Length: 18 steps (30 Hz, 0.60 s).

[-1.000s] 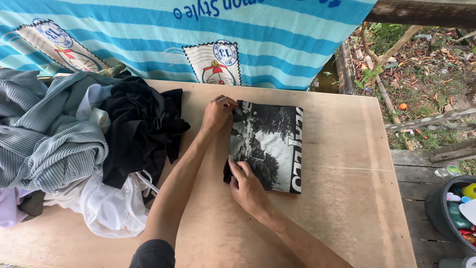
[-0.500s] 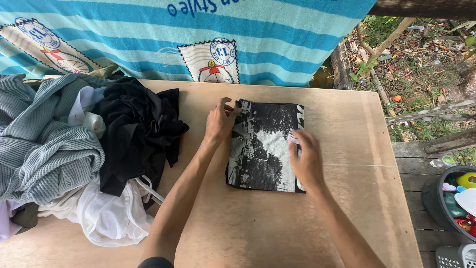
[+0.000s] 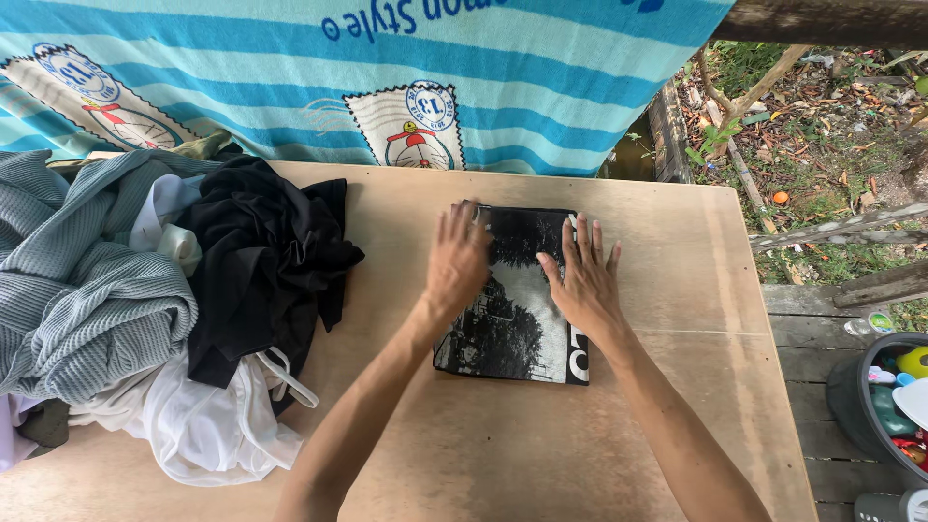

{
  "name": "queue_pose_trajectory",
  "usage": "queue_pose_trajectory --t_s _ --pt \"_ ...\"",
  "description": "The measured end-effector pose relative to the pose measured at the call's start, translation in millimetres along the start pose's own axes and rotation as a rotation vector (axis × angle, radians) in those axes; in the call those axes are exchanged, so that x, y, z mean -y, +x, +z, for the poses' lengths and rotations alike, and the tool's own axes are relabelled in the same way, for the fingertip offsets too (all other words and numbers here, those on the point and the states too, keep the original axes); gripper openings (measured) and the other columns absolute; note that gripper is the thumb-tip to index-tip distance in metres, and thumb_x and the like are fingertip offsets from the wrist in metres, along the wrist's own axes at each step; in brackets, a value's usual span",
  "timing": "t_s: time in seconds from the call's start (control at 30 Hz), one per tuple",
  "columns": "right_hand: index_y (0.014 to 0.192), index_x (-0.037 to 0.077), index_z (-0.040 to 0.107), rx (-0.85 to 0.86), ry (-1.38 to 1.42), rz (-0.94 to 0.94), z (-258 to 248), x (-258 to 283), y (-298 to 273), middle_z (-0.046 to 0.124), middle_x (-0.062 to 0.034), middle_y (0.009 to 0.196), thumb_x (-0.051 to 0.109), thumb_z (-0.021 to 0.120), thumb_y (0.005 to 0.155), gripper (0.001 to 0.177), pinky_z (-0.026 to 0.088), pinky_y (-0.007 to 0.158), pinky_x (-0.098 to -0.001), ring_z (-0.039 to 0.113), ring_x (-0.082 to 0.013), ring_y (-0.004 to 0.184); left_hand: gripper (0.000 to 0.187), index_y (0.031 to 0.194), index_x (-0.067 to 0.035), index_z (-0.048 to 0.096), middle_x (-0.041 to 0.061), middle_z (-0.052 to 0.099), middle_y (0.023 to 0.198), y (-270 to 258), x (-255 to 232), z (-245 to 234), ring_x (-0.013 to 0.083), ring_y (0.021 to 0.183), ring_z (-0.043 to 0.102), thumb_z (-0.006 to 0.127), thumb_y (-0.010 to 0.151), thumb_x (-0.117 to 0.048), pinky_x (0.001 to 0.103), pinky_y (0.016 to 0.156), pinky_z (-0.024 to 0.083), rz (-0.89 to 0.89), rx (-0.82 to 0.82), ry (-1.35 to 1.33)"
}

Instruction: The person folds several shirts by hand on a wooden table, smoothing the fabric of each shirt before completing the folds.

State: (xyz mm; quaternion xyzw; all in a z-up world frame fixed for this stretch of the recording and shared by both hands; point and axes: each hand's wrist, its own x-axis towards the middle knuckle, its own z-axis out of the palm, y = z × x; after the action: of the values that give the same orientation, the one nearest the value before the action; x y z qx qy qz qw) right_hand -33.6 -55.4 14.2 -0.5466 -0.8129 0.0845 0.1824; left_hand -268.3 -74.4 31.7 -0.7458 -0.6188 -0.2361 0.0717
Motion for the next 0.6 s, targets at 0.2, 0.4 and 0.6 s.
queue_pose_trajectory --t_s 0.2,0.4,0.6 --pt "0.162 0.007 0.024 0.059 -0.048 0.039 18 -2 36 0.014 -0.0163 0.171 0.057 0.027 0.105 0.077 0.003 0.123 -0.0641 0.007 -0.0345 0.158 0.072 0.154 0.003 0.036 0.022 0.028 0.164 -6 -21 6 0.0386 0.154 0.019 0.041 0.105 -0.049 0.05 0.125 0.014 -0.055 0.139 -0.139" --pt "0.161 0.002 0.023 0.001 -0.142 -0.017 19 2 24 0.012 -0.0206 0.169 0.056 0.025 0.107 0.077 0.003 0.122 -0.0644 0.01 -0.0361 0.156 0.069 0.156 0.002 0.037 0.021 0.03 0.166 -12 -21 13 0.0386 0.156 0.021 0.036 0.108 -0.048 0.05 0.127 0.015 -0.064 0.084 -0.101" --pt "0.157 -0.004 0.027 -0.043 -0.167 -0.175 4 36 -94 0.016 -0.0237 0.167 0.051 0.031 0.106 0.075 0.01 0.124 -0.0613 0.011 -0.0379 0.156 0.069 0.155 0.004 0.037 0.025 0.029 0.166 -14 -19 20 0.0423 0.155 0.023 0.035 0.109 -0.047 0.052 0.126 0.016 -0.041 0.052 -0.075"
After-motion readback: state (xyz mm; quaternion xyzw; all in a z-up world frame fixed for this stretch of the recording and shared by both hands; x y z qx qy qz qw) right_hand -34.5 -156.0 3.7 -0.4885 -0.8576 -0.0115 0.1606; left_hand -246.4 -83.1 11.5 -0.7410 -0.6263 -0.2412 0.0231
